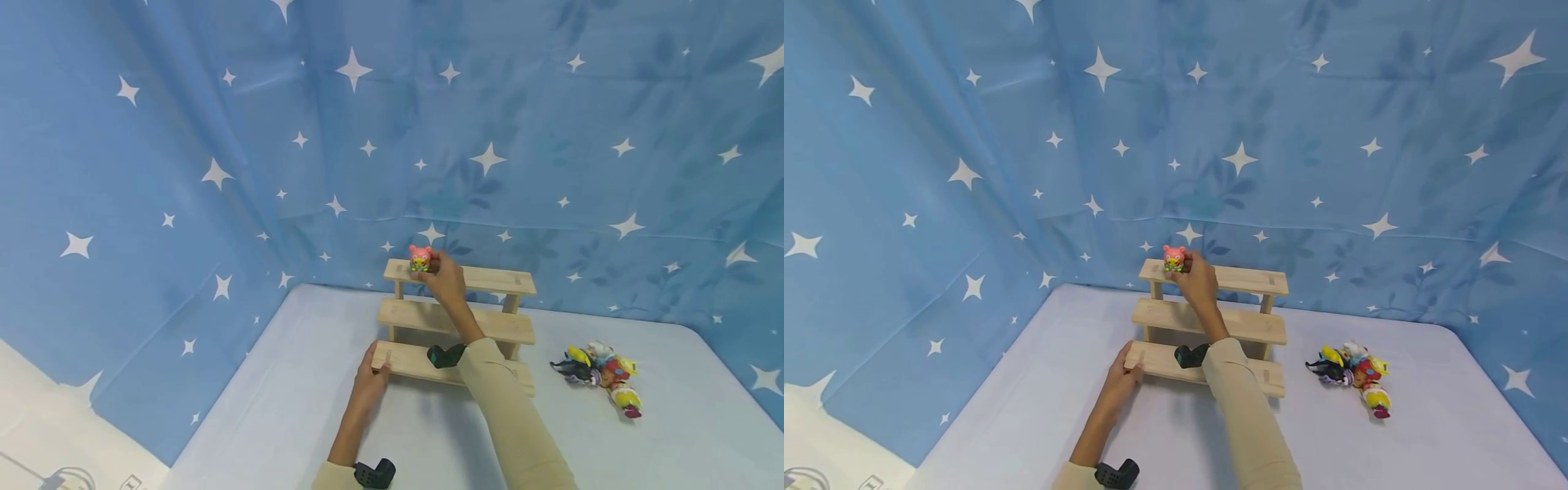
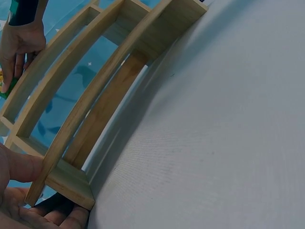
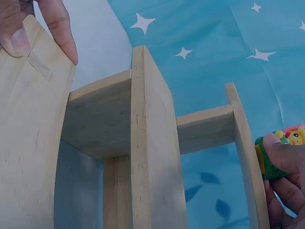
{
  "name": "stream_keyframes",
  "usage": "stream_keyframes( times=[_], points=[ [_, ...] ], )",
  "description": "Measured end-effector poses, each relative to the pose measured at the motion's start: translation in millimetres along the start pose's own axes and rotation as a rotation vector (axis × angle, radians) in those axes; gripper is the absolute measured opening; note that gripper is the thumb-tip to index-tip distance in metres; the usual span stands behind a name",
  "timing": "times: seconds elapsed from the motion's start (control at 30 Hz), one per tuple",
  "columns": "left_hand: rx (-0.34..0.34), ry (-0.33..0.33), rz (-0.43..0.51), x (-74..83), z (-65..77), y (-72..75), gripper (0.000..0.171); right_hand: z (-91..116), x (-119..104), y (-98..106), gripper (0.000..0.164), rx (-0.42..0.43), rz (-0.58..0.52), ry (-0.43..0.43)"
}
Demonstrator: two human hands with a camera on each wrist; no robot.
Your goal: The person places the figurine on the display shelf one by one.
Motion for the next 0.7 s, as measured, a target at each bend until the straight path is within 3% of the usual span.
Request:
stream_keyframes(
  times=[0.7],
  points=[
    [0.015,0.013,-0.037,-0.6,-1.0,0.0,0.062,-2.1,-1.9,-1.8,0.058,-0.015,0.087,-0.014]
  ],
)
Point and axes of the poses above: each hand's wrist, its own z-axis away from the middle knuckle, its own y-axis out of the back of the hand, x = y × z, the point moved 2 cm from there along -z, towards the middle knuckle, and after that the axes turned 12 degrees about y, right-handed, at the moved point
